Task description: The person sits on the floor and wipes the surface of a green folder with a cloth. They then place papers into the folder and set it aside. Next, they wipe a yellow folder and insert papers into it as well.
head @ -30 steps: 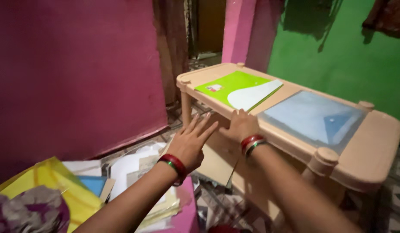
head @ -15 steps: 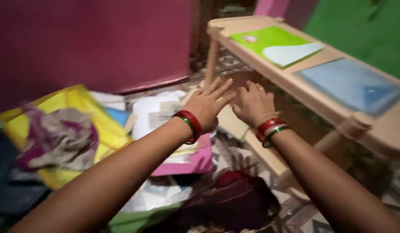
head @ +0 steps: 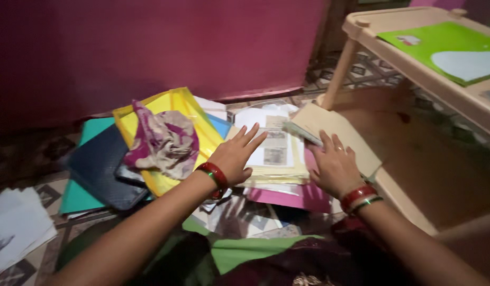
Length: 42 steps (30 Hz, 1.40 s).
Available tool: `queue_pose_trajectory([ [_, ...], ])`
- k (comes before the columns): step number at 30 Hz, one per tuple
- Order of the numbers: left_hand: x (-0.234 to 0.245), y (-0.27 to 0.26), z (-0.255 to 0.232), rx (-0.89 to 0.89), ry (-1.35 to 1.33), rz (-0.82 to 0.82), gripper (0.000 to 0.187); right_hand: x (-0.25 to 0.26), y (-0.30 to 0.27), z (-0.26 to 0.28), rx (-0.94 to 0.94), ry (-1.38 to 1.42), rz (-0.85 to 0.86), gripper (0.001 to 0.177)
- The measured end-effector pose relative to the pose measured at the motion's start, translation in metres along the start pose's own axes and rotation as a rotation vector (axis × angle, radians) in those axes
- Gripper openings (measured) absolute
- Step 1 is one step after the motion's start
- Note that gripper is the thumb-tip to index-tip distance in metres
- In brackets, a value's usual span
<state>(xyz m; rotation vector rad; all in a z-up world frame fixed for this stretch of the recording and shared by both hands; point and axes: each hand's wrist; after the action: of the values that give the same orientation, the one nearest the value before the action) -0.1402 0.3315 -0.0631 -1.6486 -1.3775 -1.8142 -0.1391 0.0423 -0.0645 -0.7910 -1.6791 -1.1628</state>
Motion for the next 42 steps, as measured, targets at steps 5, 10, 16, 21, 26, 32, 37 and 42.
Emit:
queue_pose_trajectory([
  [5, -0.012, -0.05, 0.045, 0.098, -0.019, 0.014, 0.098, -0.026, -0.014, 0.003, 0.027, -0.053, 0.11, 0.065],
  [10, -0.036, -0.078, 0.063, 0.151, -0.13, -0.089, 0.095, -0.066, -0.008, 0.013, 0.081, -0.125, 0.13, 0.064],
  [16, -0.046, -0.12, 0.077, 0.307, -0.158, -0.162, 0.098, -0.116, 0.023, 0.057, 0.232, -0.215, 0.101, 0.05],
  [21, -0.038, -0.122, 0.123, 0.613, -0.21, -0.447, 0.079, -0.125, 0.06, 0.136, 0.211, -0.054, 0.244, 0.066],
  [26, -0.019, -0.126, 0.163, 0.955, -0.124, -0.625, 0.074, -0.106, 0.107, 0.225, 0.278, -0.018, 0.316, 0.08],
  [32, -0.021, -0.126, 0.199, 1.32, -0.09, -0.488, 0.084, -0.09, 0.156, 0.3, 0.351, 0.16, 0.233, 0.092],
  [37, -0.053, -0.113, 0.197, 1.271, -0.14, -0.441, 0.077, -0.093, 0.183, 0.339, 0.464, 0.183, 0.113, 0.091],
  [42, -0.063, -0.11, 0.191, 1.247, -0.259, -0.238, 0.064, -0.122, 0.176, 0.33, 0.456, 0.254, 0.317, 0.096],
])
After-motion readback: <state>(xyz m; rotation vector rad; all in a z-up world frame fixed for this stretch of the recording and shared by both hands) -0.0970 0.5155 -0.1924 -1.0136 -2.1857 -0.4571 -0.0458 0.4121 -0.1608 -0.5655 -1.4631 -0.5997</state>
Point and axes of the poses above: each hand's wrist, its own y-axis towards the middle knuckle, its own x-axis out of the back of the hand, z = x × y, and after that the axes turned 11 degrees about -z, right-handed
